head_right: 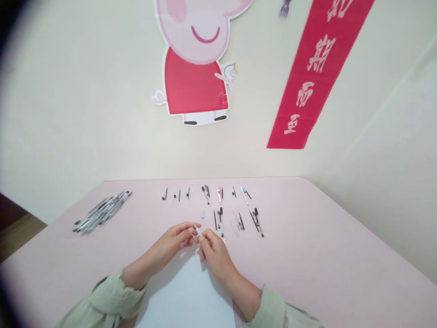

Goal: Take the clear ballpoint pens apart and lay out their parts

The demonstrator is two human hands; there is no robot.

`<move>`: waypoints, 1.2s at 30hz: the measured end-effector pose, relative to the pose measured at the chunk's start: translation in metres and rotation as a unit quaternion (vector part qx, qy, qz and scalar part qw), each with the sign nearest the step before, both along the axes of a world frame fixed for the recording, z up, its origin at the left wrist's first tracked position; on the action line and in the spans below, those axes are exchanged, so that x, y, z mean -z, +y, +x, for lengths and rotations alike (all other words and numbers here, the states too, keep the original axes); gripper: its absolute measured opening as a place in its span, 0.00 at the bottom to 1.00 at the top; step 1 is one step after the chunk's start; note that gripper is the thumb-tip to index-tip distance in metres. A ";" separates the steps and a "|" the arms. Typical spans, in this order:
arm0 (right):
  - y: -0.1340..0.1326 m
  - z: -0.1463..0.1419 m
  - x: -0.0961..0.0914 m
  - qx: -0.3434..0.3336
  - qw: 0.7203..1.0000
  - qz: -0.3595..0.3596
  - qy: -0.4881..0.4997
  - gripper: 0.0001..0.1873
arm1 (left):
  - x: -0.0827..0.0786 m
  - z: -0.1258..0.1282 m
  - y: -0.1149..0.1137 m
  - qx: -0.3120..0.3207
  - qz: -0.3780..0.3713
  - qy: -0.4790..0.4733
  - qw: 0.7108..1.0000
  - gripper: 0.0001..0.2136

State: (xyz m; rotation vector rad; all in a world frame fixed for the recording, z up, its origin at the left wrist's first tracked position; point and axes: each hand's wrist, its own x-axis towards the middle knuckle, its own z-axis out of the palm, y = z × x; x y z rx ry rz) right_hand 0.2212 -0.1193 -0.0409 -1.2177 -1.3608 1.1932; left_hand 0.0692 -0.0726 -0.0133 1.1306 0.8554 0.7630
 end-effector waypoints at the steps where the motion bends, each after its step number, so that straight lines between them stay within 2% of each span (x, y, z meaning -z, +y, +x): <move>1: -0.001 -0.001 -0.001 -0.012 1.000 0.004 -0.013 0.15 | 0.001 0.000 -0.005 0.004 -0.008 -0.016 1.000 0.15; 9: -0.002 0.000 -0.001 -0.040 0.998 0.009 -0.055 0.20 | 0.013 -0.004 -0.009 -0.023 -0.032 -0.084 0.996 0.18; 16: 0.000 0.001 0.002 -0.034 0.997 -0.011 -0.068 0.16 | 0.019 -0.001 -0.009 -0.034 -0.049 -0.116 0.991 0.18; 29: -0.001 -0.002 0.002 -0.013 0.999 -0.005 -0.035 0.11 | 0.025 0.000 -0.008 -0.085 -0.052 -0.091 0.991 0.16; 36: -0.001 0.000 -0.001 -0.034 0.997 0.002 -0.069 0.16 | 0.024 -0.001 -0.008 -0.073 -0.049 -0.108 0.990 0.16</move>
